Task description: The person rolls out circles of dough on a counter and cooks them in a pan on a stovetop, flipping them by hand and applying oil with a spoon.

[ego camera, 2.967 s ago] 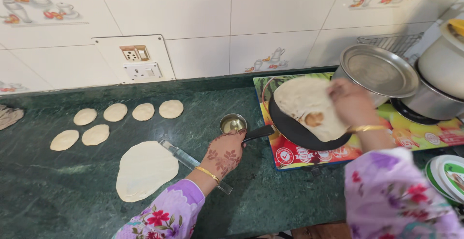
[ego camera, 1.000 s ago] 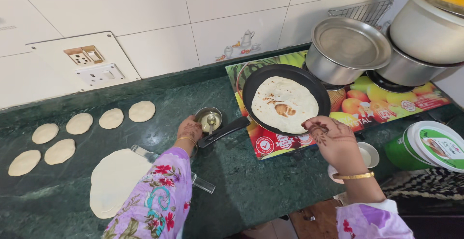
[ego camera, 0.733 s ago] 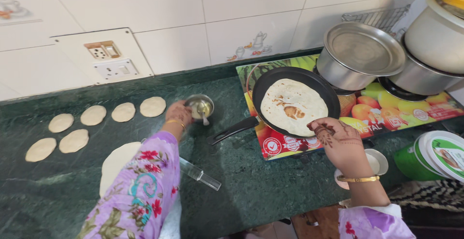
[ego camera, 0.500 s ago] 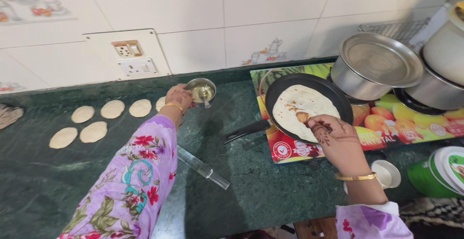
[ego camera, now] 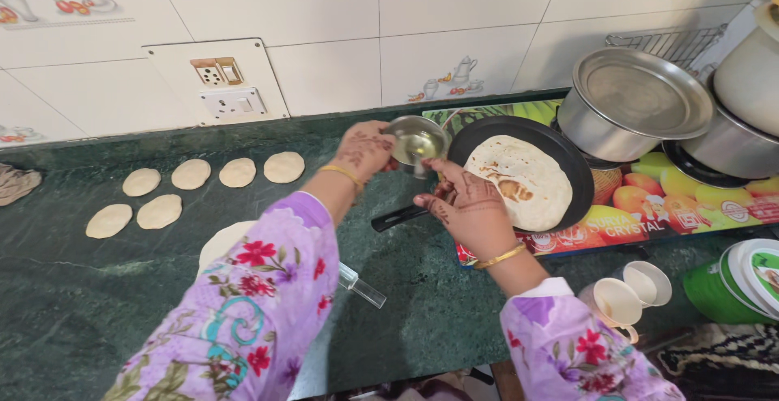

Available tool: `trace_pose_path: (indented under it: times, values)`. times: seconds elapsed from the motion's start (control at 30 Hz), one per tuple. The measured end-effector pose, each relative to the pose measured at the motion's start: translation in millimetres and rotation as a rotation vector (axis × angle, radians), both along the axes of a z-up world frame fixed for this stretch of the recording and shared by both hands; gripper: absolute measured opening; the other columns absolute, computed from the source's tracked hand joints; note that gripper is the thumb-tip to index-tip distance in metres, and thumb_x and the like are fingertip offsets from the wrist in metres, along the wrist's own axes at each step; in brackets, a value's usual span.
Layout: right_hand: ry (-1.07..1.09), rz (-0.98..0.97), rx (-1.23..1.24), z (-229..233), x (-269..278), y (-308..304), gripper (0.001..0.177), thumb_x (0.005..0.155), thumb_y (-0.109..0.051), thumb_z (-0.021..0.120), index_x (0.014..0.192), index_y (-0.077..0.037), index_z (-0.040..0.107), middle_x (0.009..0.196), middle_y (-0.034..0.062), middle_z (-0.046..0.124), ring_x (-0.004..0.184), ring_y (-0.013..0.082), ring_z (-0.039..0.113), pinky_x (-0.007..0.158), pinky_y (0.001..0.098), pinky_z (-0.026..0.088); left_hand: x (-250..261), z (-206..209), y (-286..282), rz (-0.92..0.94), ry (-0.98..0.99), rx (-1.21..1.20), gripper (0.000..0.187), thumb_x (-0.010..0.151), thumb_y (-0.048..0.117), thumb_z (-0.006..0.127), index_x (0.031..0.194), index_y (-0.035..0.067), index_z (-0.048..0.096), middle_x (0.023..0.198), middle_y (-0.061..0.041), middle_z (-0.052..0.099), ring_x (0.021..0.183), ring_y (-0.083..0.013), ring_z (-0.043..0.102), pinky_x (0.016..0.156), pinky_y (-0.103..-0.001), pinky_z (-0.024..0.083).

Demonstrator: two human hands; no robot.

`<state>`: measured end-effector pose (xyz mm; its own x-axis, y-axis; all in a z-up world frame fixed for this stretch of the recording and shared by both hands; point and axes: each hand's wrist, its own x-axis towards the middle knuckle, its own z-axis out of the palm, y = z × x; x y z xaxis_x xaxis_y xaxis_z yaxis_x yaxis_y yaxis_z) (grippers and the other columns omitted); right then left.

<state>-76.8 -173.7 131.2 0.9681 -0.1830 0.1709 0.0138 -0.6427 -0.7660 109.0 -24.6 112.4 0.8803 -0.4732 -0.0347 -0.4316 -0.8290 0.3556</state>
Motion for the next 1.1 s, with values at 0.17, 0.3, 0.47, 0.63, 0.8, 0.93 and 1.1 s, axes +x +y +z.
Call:
trace_pose_path:
  times: [0.17,0.3,0.47,0.63,0.8,0.93,1.1]
  values:
    - [-0.316,-0.248,0.292,-67,20,-28,0.021,0.083,-0.020,0.089,0.100,-0.013,0.078,0.083,0.0043,0.077,0.066,0.0097,0.068,0.066,0.0230,0.056,-32,-27,-39,-0.058,0.107,-0.269,0.033,0.092,0.032,0.048,0.110,0.016,0.071,0.054,0.004,0.067,0.064,-0.0150,0.075,0.071,-0.026,0.056]
    - [-0.359,-0.326,0.373,-64,21,-63,0.012,0.097,-0.019,0.076,0.102,-0.010,0.070,0.091,0.0060,0.074,0.067,0.0126,0.063,0.066,0.0248,0.054,-42,-39,-62,-0.094,0.162,-0.403,0.038,0.090,0.032,0.052,0.115,0.011,0.072,0.057,0.000,0.069,0.060,-0.0211,0.075,0.068,-0.027,0.057]
    - [-0.298,-0.328,0.182,-56,7,-94,0.014,0.106,-0.014,0.054,0.111,-0.016,0.067,0.086,0.0065,0.072,0.073,0.0171,0.070,0.070,0.0279,0.057,-39,-42,-73,-0.045,0.355,-0.515,0.041,0.090,0.031,0.055,0.123,0.012,0.068,0.055,-0.001,0.070,0.053,-0.0164,0.075,0.063,-0.025,0.058]
    - [-0.227,-0.477,0.635,-54,3,-103,0.019,0.102,-0.012,0.050,0.105,-0.013,0.069,0.077,0.0068,0.067,0.062,0.0115,0.063,0.051,0.0196,0.052,-51,-45,-76,-0.085,0.244,-0.514,0.046,0.094,0.029,0.056,0.131,0.003,0.066,0.081,-0.016,0.075,0.079,-0.0333,0.077,0.072,-0.031,0.057]
    - [-0.155,-0.484,0.983,-56,-1,-136,0.021,0.103,-0.022,0.048,0.105,-0.017,0.069,0.074,0.0028,0.065,0.061,0.0105,0.062,0.051,0.0199,0.048,-88,-6,-64,-0.032,0.197,-0.501,0.044,0.093,0.030,0.057,0.126,0.004,0.068,0.095,-0.019,0.077,0.096,-0.0363,0.075,0.083,-0.037,0.058]
    - [-0.155,-0.473,0.991,-75,-5,-180,0.020,0.105,-0.023,0.047,0.106,-0.018,0.066,0.077,0.0056,0.066,0.063,0.0148,0.064,0.051,0.0219,0.047,-65,3,-55,0.020,0.277,-0.426,0.043,0.091,0.024,0.050,0.125,0.005,0.068,0.079,-0.014,0.072,0.074,-0.0278,0.072,0.074,-0.027,0.057]
    - [-0.129,-0.481,0.841,-139,9,-207,0.014,0.104,-0.012,0.047,0.102,-0.015,0.061,0.075,0.0080,0.066,0.064,0.0156,0.067,0.049,0.0178,0.045,-34,-23,-41,0.199,0.441,-0.503,0.048,0.082,0.027,0.051,0.126,0.023,0.069,0.055,0.004,0.071,0.051,-0.0129,0.074,0.061,-0.018,0.058]
